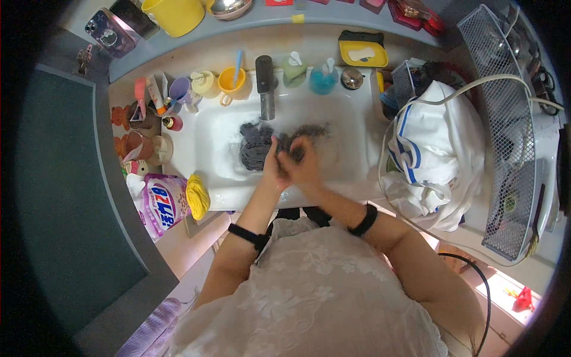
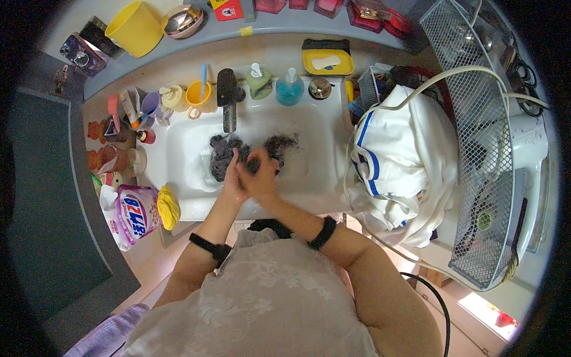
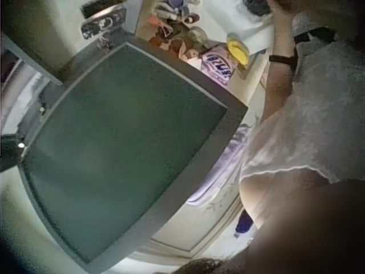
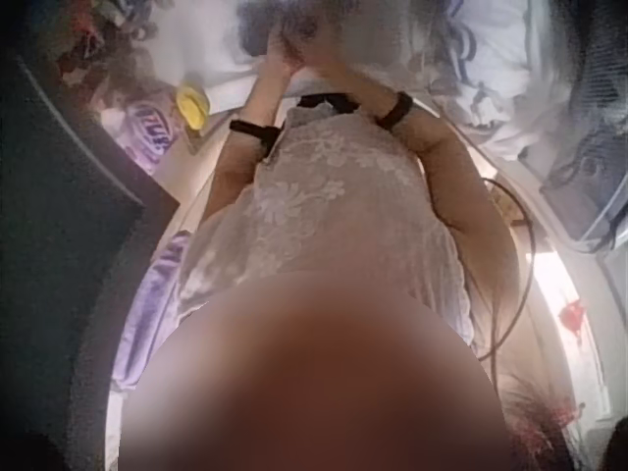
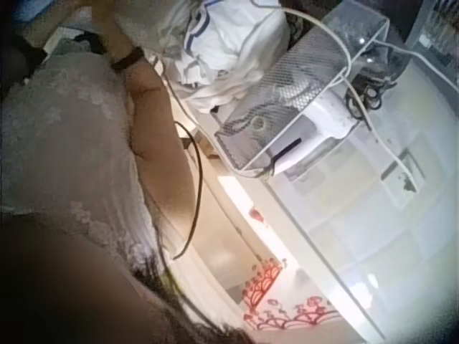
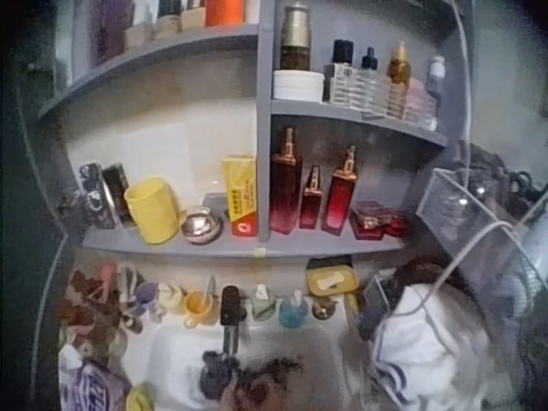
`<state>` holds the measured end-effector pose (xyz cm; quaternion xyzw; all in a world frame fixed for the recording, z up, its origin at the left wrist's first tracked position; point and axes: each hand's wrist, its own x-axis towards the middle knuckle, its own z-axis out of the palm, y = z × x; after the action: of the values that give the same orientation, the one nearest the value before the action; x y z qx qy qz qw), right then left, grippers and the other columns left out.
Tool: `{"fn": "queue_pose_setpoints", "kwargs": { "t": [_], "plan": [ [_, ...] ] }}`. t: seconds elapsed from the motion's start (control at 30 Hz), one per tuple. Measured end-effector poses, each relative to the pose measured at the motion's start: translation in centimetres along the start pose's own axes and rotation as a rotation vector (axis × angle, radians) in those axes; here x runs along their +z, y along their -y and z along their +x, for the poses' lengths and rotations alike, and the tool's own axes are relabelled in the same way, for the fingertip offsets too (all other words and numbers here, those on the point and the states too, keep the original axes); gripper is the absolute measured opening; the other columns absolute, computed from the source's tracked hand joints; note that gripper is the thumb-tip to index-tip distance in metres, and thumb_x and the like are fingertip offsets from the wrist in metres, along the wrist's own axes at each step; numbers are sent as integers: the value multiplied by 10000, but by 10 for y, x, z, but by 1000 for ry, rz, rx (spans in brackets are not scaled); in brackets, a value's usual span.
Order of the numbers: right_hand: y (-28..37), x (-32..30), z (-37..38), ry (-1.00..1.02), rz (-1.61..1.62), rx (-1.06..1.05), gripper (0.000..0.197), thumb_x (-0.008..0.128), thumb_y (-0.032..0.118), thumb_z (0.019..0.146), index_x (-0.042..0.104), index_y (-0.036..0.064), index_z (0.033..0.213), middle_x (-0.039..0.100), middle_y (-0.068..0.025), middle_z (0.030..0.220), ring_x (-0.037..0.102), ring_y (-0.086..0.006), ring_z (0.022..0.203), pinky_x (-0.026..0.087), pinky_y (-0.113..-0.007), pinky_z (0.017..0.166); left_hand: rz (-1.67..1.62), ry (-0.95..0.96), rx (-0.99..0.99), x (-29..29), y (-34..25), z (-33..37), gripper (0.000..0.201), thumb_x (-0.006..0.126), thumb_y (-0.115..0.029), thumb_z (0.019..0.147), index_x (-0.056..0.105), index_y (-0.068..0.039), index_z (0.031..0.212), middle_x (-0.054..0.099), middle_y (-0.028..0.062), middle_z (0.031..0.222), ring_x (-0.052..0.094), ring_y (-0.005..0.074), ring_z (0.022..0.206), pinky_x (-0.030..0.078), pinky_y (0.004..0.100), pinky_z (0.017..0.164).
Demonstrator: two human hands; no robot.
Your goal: Hand washing a grey garment in a bathroom sink using laundry detergent.
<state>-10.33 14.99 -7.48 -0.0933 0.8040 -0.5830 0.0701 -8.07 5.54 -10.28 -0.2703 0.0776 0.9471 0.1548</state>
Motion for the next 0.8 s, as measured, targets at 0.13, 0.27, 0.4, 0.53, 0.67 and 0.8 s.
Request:
{"fn": "queue_pose_setpoints", "kwargs": {
  "t": [0.13,0.27,0.4,0.53,0.67,0.8],
  "plan": [
    [7,8,-32,333,-296,-143,259,666,316,723,563,78,738,546,-142,856,498,-371,998,371,-518,807,-297,175,-52,-50,0,26,441,530,-410,863,519,-19,1067,585,117,987,564,251,943,442,426,869],
    [-37,-4,49,75,-288,369,431,475,445,850,637,52,784,624,-197,796,597,-366,770,458,-450,691,152,-341,202,10,21,23,298,512,-280,880,548,-12,1004,598,106,952,578,250,933,489,434,789],
    [-16,27,11,3,-255,158,330,565,360,808,675,49,835,638,-196,798,614,-366,751,472,-420,700,199,-374,321,-14,2,24,287,426,-287,905,554,-52,1009,586,133,968,565,295,961,476,480,791],
    [-14,5,46,51,-300,332,306,551,343,815,677,65,831,633,-208,817,613,-375,777,474,-435,718,241,-444,380,7,17,24,305,370,-273,915,532,-41,1028,560,153,1022,557,325,962,466,483,795],
    [-3,28,16,32,-308,196,306,502,346,830,682,98,816,629,-210,807,614,-372,781,476,-464,721,101,-278,282,-28,0,25,326,357,-298,911,528,-57,1048,569,138,1003,562,308,938,467,466,813],
    [-5,27,33,49,-338,327,282,524,351,820,684,119,846,641,-178,830,612,-375,773,481,-459,698,480,-359,376,-35,-1,21,354,353,-324,907,527,-54,1056,570,133,1038,573,303,924,470,456,822]
  ]
}}
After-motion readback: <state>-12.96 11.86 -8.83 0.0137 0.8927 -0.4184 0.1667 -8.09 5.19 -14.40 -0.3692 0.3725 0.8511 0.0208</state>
